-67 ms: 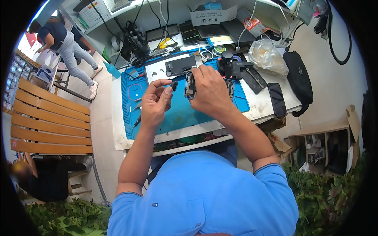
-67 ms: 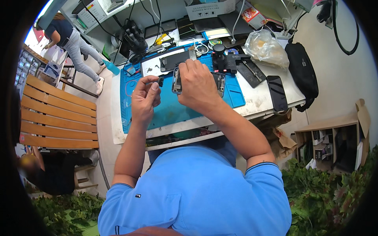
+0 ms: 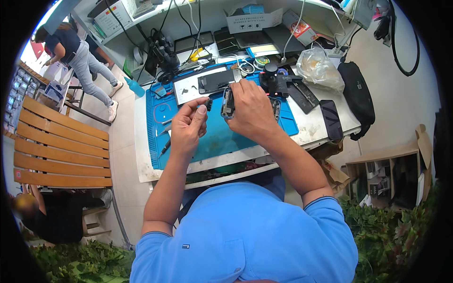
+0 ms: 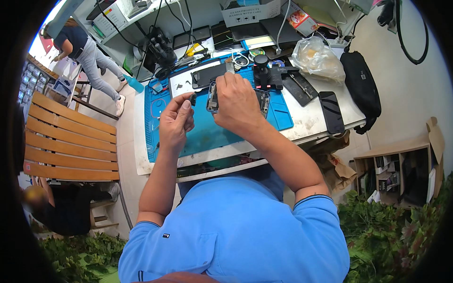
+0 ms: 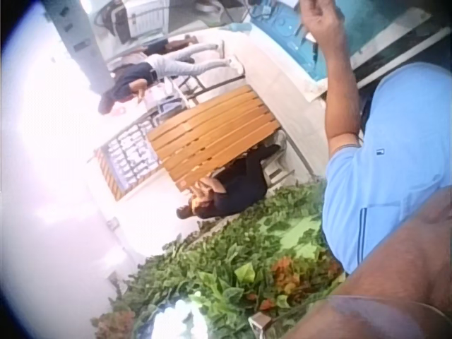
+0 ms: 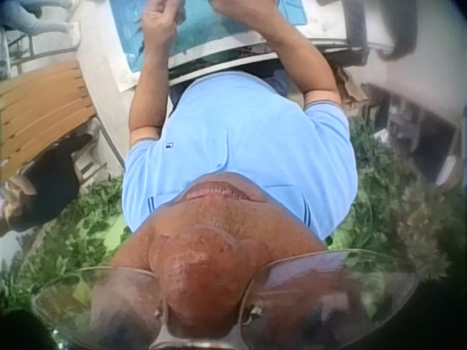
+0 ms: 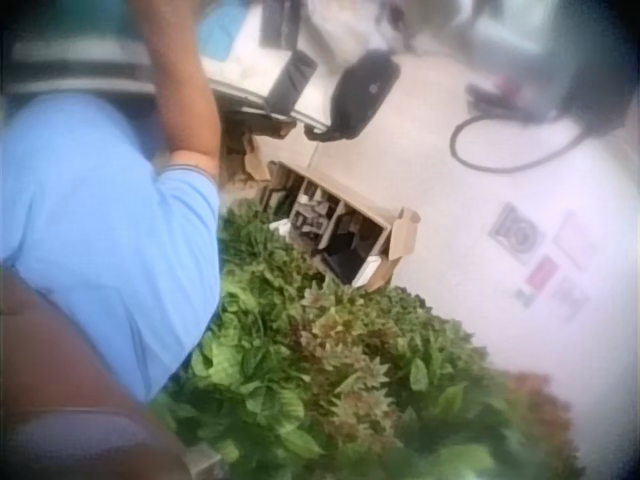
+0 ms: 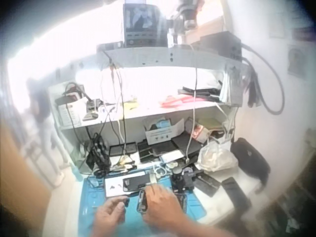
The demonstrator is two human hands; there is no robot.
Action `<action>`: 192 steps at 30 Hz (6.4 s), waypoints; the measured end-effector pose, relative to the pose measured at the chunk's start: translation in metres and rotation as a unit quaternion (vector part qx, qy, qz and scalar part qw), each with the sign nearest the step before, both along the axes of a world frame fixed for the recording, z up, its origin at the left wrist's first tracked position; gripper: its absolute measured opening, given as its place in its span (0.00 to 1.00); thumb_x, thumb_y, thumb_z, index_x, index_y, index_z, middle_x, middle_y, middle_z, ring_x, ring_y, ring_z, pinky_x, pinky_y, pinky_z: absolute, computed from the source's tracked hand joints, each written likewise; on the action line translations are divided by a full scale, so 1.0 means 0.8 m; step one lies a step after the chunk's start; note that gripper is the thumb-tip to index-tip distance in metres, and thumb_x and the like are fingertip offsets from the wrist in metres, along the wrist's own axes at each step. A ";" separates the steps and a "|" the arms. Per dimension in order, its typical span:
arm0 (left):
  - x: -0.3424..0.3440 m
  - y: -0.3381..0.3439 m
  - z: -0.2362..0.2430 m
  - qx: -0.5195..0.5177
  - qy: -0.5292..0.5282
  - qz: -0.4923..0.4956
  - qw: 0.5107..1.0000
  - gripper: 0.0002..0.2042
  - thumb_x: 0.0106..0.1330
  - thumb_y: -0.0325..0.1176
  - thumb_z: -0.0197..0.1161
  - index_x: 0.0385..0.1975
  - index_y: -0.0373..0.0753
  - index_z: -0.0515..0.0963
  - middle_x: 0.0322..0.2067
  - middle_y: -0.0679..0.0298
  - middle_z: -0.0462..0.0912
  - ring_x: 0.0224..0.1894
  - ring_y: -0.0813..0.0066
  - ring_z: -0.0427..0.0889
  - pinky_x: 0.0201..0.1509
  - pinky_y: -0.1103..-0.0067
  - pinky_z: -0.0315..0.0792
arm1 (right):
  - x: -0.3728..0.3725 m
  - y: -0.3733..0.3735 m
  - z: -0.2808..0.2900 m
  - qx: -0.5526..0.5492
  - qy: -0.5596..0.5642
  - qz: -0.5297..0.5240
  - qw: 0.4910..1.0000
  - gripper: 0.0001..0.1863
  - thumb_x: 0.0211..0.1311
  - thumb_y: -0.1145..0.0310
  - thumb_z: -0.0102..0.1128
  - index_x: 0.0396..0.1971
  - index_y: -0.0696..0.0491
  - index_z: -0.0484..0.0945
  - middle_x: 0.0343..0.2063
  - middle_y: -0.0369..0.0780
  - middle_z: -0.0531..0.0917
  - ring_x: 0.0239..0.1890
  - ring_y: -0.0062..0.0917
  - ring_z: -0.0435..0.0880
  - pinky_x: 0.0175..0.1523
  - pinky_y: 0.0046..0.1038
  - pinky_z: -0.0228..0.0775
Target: The person disassembles a smartphone, removes the screen, and applies adhesive to the frame using a small bottle. They then use a green screwdriver to tighten screws on the device's side. The person handles the phone and tools directly on a blue work mat.
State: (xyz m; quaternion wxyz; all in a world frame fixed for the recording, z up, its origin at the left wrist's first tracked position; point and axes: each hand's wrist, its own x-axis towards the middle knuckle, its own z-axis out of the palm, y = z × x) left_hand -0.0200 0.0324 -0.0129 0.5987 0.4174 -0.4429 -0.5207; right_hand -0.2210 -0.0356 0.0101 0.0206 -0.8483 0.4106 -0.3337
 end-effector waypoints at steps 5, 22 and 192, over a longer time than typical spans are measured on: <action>0.002 -0.009 -0.006 0.090 0.036 -0.024 0.995 0.15 0.85 0.41 0.66 0.58 0.36 0.82 0.25 0.75 0.69 0.22 0.87 0.63 0.26 0.84 0.62 | 0.003 -0.002 0.005 0.007 0.003 -0.017 1.000 0.24 0.43 0.71 0.76 0.41 0.60 0.77 0.42 0.50 0.81 0.48 0.46 0.83 0.54 0.43 0.76; -0.013 -0.014 -0.003 0.117 0.053 -0.062 0.990 0.12 0.86 0.42 0.63 0.52 0.39 0.81 0.32 0.70 0.78 0.20 0.83 0.73 0.21 0.82 0.66 | 0.006 0.001 0.008 0.035 0.034 -0.011 0.999 0.27 0.42 0.68 0.79 0.44 0.62 0.78 0.43 0.50 0.82 0.49 0.47 0.85 0.56 0.44 0.79; 0.025 0.018 0.025 -0.005 -0.535 -0.076 0.841 0.09 0.69 0.27 0.71 0.46 0.41 0.92 0.33 0.57 0.85 0.33 0.62 0.85 0.39 0.69 0.77 | -0.114 0.057 -0.050 0.305 -0.044 0.066 0.949 0.50 0.50 0.62 0.84 0.74 0.62 0.72 0.57 0.52 0.83 0.57 0.49 0.86 0.65 0.42 0.80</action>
